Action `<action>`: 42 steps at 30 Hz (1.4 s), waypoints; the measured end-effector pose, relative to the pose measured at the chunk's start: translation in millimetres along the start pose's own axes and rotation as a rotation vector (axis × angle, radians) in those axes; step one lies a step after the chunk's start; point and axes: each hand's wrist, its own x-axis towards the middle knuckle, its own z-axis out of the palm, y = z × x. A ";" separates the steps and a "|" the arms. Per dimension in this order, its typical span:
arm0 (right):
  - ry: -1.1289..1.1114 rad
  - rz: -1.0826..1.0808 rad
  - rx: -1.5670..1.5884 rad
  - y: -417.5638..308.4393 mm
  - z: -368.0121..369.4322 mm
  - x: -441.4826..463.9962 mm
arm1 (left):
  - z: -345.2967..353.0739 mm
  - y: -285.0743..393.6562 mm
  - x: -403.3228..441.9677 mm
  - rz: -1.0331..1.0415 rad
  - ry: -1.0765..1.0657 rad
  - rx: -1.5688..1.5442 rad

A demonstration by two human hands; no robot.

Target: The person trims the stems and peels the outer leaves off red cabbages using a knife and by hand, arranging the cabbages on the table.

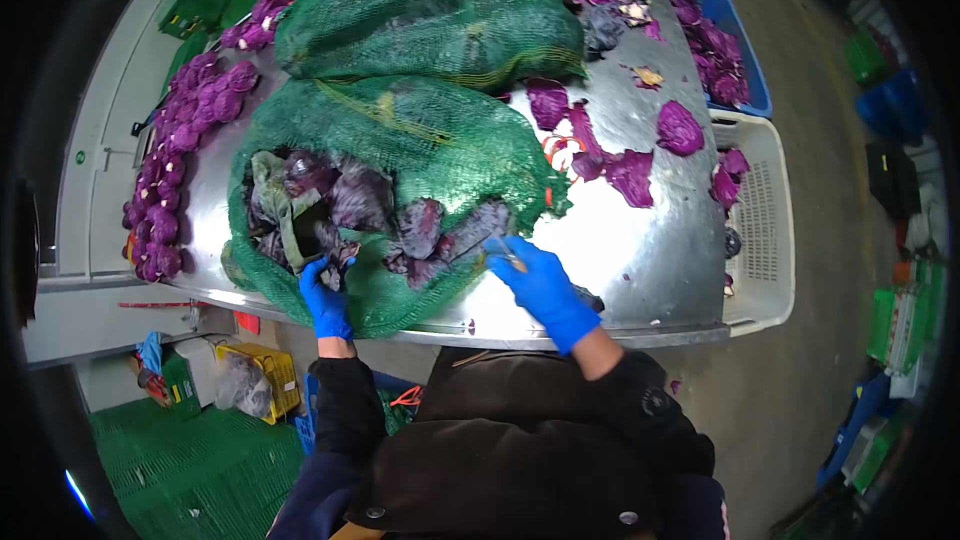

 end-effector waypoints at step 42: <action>0.607 -0.115 0.055 -20.4 -103.8 -65.1 | 268.6 -70.5 -127.7 -0.999 -0.751 0.084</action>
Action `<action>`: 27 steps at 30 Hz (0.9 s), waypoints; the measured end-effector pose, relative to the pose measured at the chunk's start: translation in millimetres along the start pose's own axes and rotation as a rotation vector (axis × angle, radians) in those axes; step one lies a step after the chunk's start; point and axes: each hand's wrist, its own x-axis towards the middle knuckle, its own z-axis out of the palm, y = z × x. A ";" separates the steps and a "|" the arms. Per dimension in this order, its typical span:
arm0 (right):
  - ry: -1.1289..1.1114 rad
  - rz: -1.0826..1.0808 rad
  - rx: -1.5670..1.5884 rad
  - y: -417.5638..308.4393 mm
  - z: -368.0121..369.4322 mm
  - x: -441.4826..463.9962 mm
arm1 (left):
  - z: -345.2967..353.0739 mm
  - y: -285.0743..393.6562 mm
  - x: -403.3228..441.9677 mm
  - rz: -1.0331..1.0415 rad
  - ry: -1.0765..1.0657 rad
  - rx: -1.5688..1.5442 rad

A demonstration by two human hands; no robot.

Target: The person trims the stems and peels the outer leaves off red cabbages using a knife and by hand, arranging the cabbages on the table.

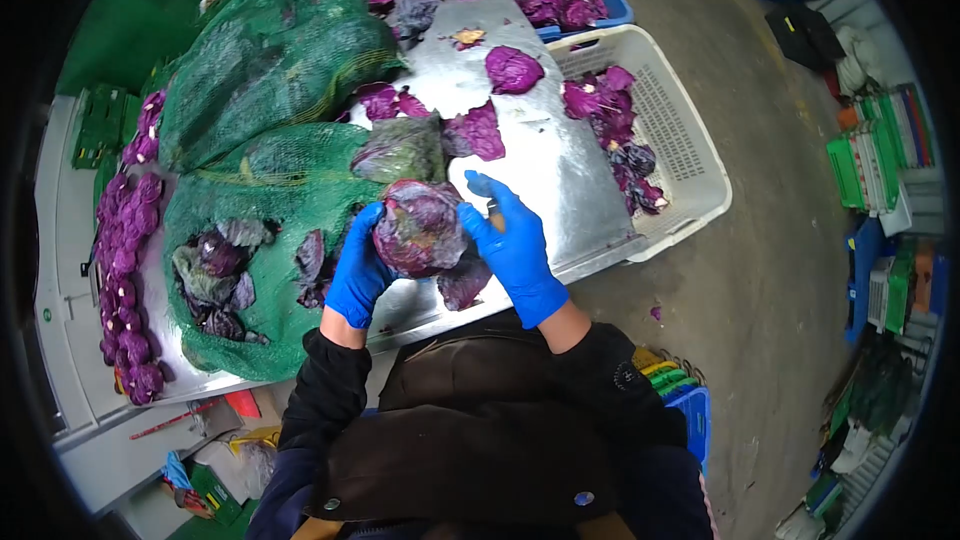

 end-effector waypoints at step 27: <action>-0.266 0.423 0.080 35.4 45.2 -19.5 | -375.4 55.3 -324.6 0.851 1.295 0.071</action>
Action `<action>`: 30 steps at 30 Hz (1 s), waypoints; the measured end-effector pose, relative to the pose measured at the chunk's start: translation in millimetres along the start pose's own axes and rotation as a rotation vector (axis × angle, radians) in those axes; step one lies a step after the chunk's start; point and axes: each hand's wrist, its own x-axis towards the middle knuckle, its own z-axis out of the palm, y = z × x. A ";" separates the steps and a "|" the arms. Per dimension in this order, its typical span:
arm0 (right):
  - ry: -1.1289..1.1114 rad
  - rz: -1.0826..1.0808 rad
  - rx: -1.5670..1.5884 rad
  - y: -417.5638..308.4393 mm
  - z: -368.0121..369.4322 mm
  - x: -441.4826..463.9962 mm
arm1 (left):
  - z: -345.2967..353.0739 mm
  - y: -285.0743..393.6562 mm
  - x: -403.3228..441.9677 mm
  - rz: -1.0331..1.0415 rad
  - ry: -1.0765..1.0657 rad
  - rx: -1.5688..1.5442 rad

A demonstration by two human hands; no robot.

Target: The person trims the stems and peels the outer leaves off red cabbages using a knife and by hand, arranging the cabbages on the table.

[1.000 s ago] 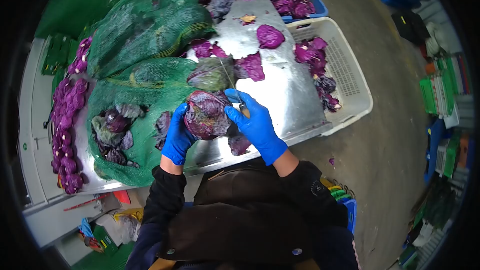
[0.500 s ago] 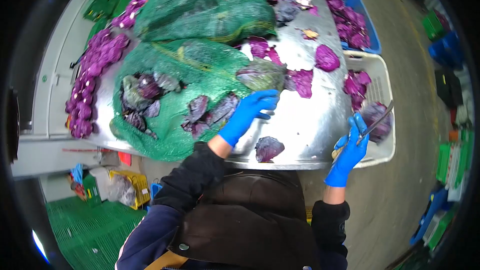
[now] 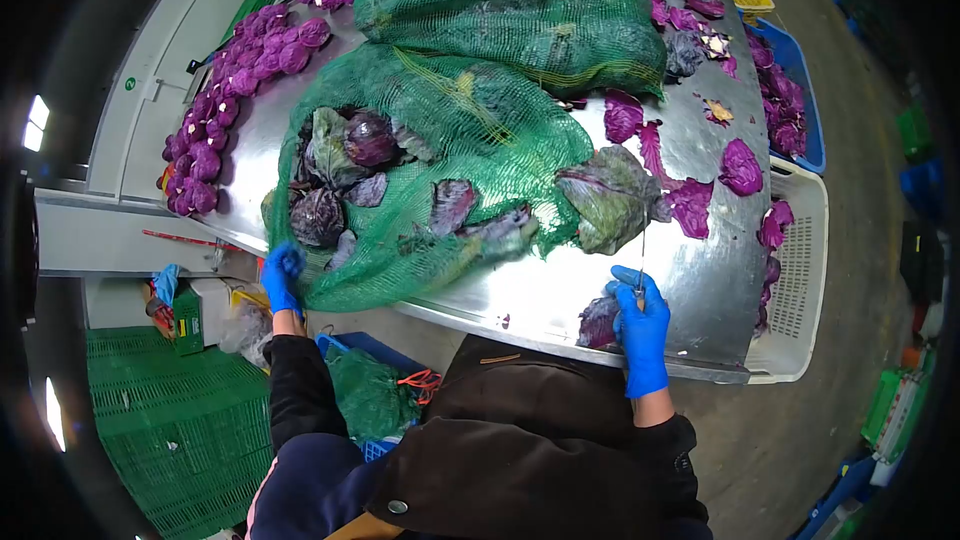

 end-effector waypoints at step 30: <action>0.185 0.119 0.223 53.1 -114.3 44.4 | 66.4 10.5 54.7 0.558 0.082 0.834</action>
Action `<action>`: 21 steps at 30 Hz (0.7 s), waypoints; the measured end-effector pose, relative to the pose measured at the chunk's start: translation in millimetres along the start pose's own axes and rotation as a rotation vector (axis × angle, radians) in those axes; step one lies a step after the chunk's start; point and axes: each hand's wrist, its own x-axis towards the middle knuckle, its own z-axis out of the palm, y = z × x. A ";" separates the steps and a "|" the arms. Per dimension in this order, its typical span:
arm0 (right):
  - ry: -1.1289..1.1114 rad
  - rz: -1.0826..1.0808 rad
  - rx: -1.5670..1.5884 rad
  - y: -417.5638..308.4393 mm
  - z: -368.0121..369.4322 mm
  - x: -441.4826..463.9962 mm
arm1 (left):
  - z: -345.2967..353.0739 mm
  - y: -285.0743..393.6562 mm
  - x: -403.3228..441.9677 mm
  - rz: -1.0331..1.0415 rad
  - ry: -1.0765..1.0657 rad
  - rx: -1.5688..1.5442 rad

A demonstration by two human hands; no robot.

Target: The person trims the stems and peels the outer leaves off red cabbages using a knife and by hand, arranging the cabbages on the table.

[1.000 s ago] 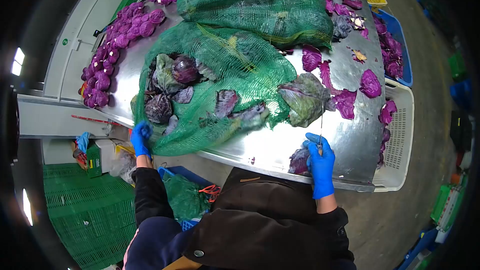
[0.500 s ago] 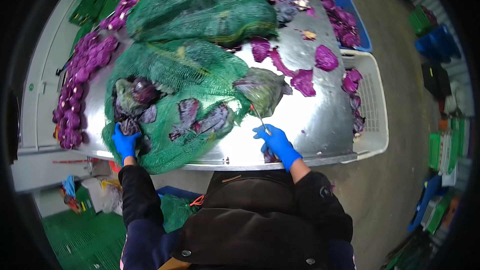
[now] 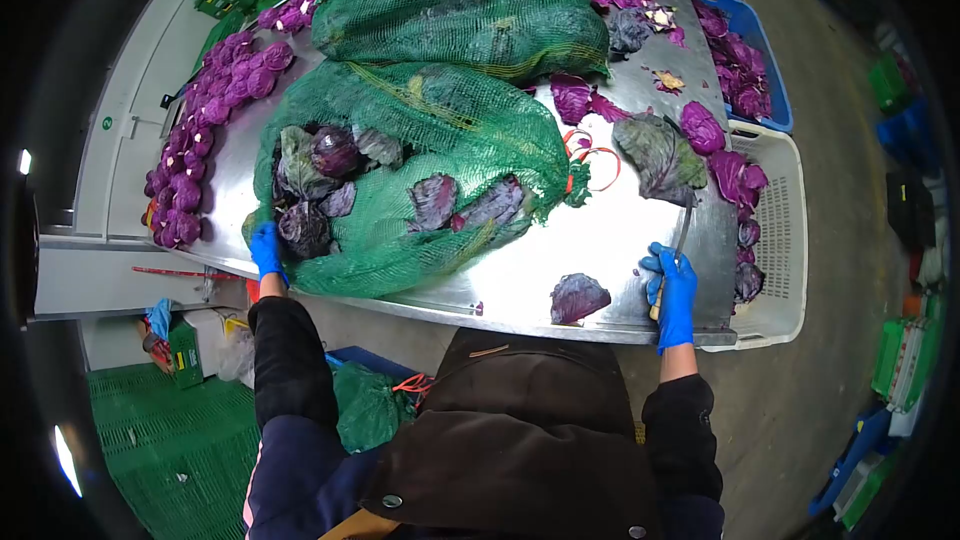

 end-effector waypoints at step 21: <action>-0.043 0.047 -0.067 -12.7 24.4 40.2 | 46.6 25.4 -44.4 0.033 -0.165 -0.368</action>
